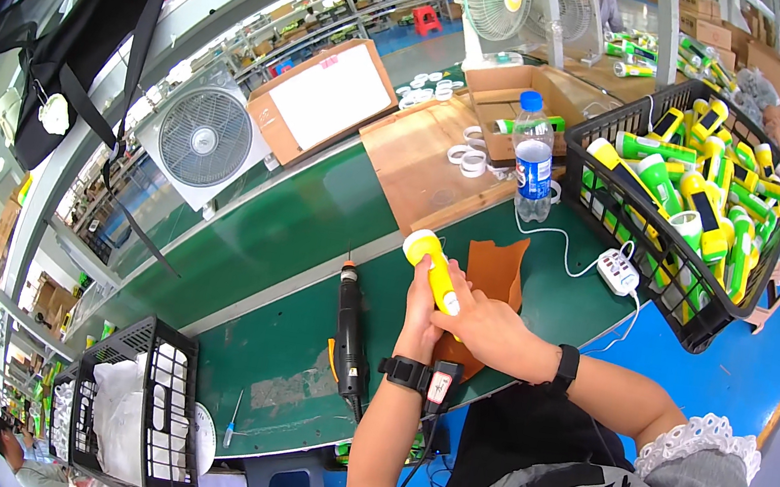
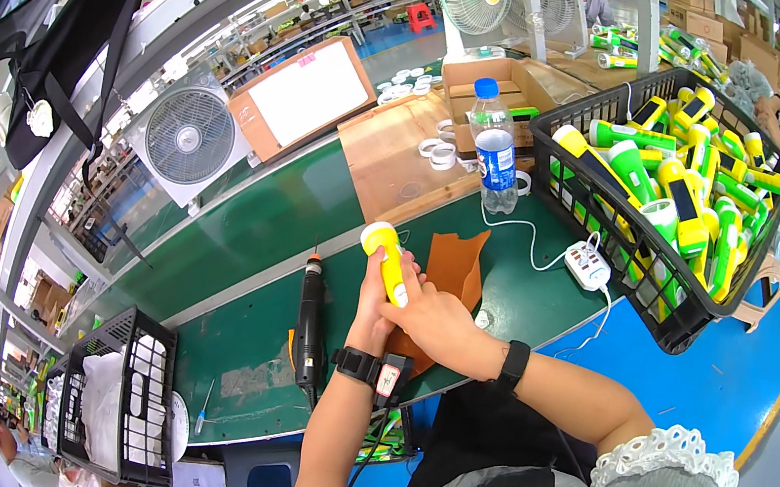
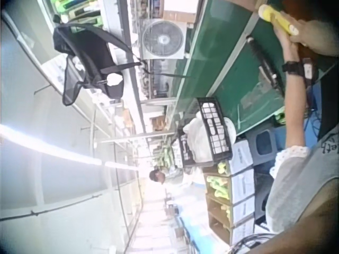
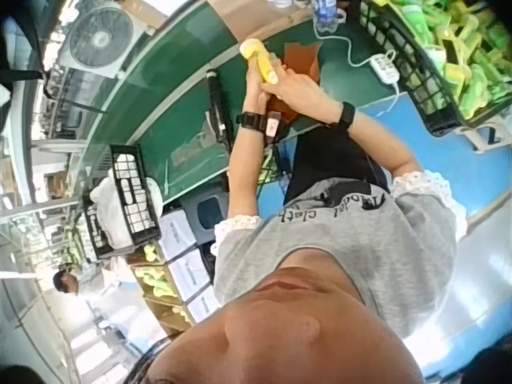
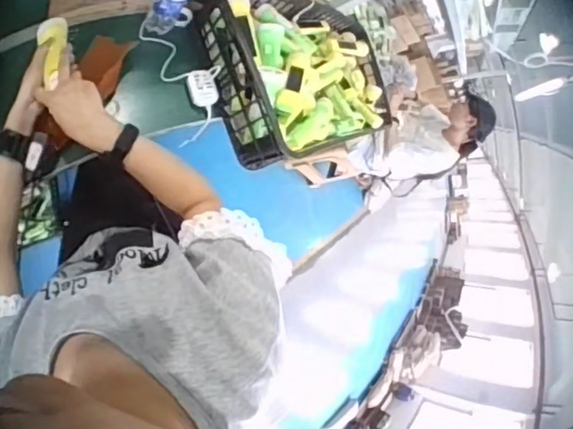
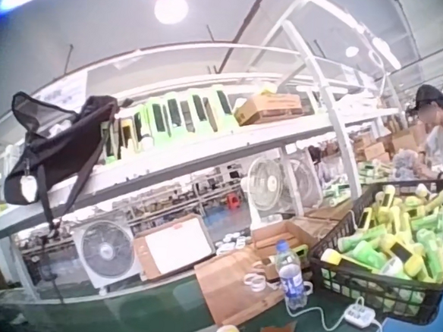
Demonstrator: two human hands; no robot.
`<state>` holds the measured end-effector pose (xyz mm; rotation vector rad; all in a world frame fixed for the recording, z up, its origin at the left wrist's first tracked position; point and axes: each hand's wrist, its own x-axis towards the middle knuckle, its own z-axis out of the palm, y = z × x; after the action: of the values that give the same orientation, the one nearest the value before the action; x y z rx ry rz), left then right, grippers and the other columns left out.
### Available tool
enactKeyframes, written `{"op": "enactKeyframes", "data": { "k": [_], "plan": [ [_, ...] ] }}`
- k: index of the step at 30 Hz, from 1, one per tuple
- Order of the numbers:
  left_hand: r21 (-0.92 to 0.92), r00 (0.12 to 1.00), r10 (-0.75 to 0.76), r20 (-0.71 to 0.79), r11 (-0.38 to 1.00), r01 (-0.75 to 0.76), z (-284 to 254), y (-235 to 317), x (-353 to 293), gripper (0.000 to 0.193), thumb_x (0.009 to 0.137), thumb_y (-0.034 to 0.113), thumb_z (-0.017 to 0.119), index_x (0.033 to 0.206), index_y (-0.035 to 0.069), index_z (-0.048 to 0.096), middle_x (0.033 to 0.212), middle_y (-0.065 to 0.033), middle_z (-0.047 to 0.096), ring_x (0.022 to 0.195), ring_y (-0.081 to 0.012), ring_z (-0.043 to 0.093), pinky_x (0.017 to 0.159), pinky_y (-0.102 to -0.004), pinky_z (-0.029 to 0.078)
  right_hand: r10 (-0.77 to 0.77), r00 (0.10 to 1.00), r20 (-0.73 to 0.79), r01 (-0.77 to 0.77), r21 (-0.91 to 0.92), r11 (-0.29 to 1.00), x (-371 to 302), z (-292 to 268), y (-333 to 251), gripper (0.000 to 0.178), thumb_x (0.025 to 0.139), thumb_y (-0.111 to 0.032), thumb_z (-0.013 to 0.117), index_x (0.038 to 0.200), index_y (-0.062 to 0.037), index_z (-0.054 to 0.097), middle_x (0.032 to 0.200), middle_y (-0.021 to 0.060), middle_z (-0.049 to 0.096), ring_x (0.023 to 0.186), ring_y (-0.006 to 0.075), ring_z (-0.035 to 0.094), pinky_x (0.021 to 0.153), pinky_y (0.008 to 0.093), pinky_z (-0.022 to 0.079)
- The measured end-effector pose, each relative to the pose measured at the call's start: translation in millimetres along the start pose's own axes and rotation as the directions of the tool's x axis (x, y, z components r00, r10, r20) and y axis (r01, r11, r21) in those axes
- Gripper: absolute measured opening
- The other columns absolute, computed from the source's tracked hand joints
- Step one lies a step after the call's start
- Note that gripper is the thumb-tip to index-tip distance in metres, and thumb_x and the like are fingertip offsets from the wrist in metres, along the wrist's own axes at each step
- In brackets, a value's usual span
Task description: The person is seen assembling flashlights on a production line, including applying stickers and components.
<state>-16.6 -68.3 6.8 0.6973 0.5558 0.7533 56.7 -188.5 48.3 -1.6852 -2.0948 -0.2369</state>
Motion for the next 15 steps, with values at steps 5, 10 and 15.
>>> {"op": "enactKeyframes", "data": {
  "k": [5,10,15],
  "plan": [
    [-0.025,0.998,-0.055,-0.003,0.998,0.055,-4,-3,7,0.041,0.086,0.046,0.045,0.093,0.005,0.049,0.081,-0.0060,0.056,0.072,-0.0182,0.056,0.069,-0.0317,0.049,0.009,0.999,0.040,-0.009,-0.005,1.000,-3,8,4,0.026,0.070,-0.004,0.055,0.095,-0.0117,0.052,0.122,0.0308,0.034,0.076,0.0300,0.058,0.058,0.0329,0.051],
    [-0.090,0.997,-0.042,-0.059,0.995,0.037,-11,-5,13,0.041,0.086,0.045,0.047,0.097,0.006,0.047,0.085,-0.0062,0.056,0.077,-0.0191,0.056,0.072,-0.0341,0.048,0.015,0.977,0.211,-0.082,0.314,0.946,-1,-3,20,0.051,0.067,-0.009,0.063,0.114,-0.0154,0.045,0.130,0.0284,0.027,0.090,0.0356,0.056,0.071,0.0373,0.049],
    [-0.015,0.988,0.079,0.132,0.997,-0.078,8,-8,5,0.039,0.090,0.035,0.043,0.112,0.003,0.039,0.100,-0.0109,0.054,0.094,-0.0220,0.054,0.082,-0.0349,0.046,0.218,0.975,0.032,-0.195,0.588,0.785,-9,1,29,0.079,0.071,-0.016,0.066,0.133,-0.0049,0.019,0.131,0.0242,0.030,0.114,0.0390,0.041,0.094,0.0380,0.035]
  ]
}}
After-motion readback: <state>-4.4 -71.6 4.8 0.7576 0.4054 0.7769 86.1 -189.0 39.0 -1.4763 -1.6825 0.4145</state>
